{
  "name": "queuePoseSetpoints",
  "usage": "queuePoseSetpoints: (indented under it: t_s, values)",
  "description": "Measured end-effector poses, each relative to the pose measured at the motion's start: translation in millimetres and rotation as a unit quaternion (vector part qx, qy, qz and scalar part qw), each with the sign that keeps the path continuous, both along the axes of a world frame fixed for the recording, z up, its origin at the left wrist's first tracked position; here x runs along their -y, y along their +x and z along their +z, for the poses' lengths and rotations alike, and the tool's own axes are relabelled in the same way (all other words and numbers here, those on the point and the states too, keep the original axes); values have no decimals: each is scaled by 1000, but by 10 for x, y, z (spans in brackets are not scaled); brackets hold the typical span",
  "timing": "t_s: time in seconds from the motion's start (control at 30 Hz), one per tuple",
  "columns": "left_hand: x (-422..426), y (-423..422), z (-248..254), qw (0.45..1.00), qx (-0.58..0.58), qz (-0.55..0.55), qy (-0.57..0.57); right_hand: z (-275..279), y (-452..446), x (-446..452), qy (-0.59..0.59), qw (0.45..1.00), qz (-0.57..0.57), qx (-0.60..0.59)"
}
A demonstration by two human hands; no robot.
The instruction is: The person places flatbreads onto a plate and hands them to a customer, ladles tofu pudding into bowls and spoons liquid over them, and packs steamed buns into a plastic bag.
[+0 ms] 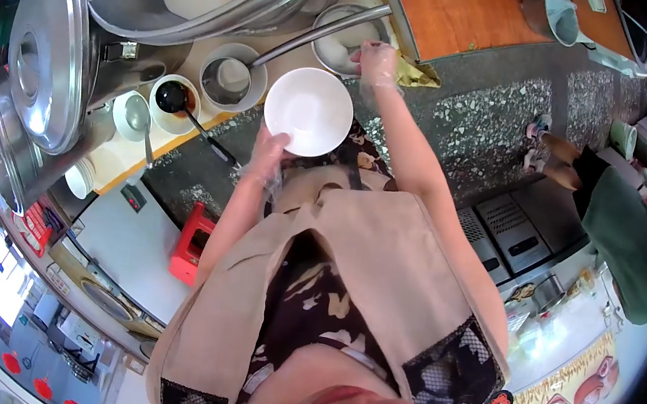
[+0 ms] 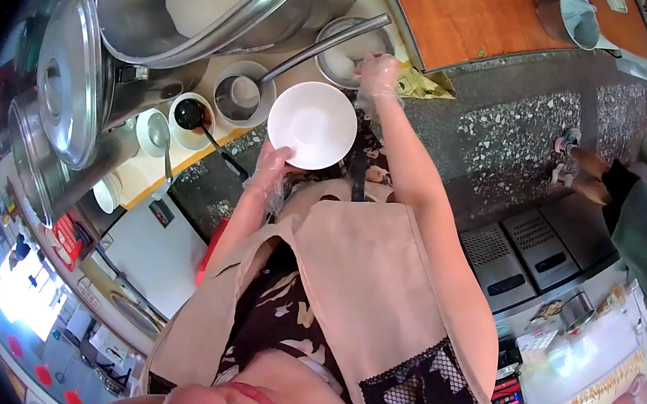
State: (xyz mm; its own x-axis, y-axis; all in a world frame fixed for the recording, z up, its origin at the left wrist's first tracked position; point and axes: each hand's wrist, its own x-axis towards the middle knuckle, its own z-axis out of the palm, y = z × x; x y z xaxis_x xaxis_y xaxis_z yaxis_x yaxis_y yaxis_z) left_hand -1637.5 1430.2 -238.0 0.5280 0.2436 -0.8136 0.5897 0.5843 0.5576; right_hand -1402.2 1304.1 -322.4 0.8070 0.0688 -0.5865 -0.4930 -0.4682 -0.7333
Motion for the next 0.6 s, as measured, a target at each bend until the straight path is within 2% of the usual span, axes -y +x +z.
queuePoseSetpoints:
  t_s: [0.03, 0.13, 0.3, 0.37, 0.43, 0.5, 0.57, 0.6]
  values:
    - [8, -10, -2, 1000, 0, 4, 1, 49, 34, 17, 1, 1000, 4, 0]
    - [24, 0, 50, 1000, 16, 1, 16, 378, 126, 47, 84, 987, -107, -91]
    - [58, 62, 136, 998, 49, 48, 8, 583, 216, 264, 96, 984, -106, -108]
    - [57, 66, 71, 997, 53, 53, 6, 664, 203, 359, 123, 985, -89, -76]
    - [63, 96, 46, 997, 55, 58, 3, 1038, 100, 406, 133, 987, -68, -68]
    - [73, 166, 67, 998, 49, 45, -11, 1483, -164, 407, 136, 987, 77, 44]
    - [97, 164, -25, 996, 58, 61, -8, 1644, -482, 391, 62, 963, 202, 165]
    - [110, 197, 12, 995, 58, 75, -12, 1496, -521, 443, 92, 967, 136, 193]
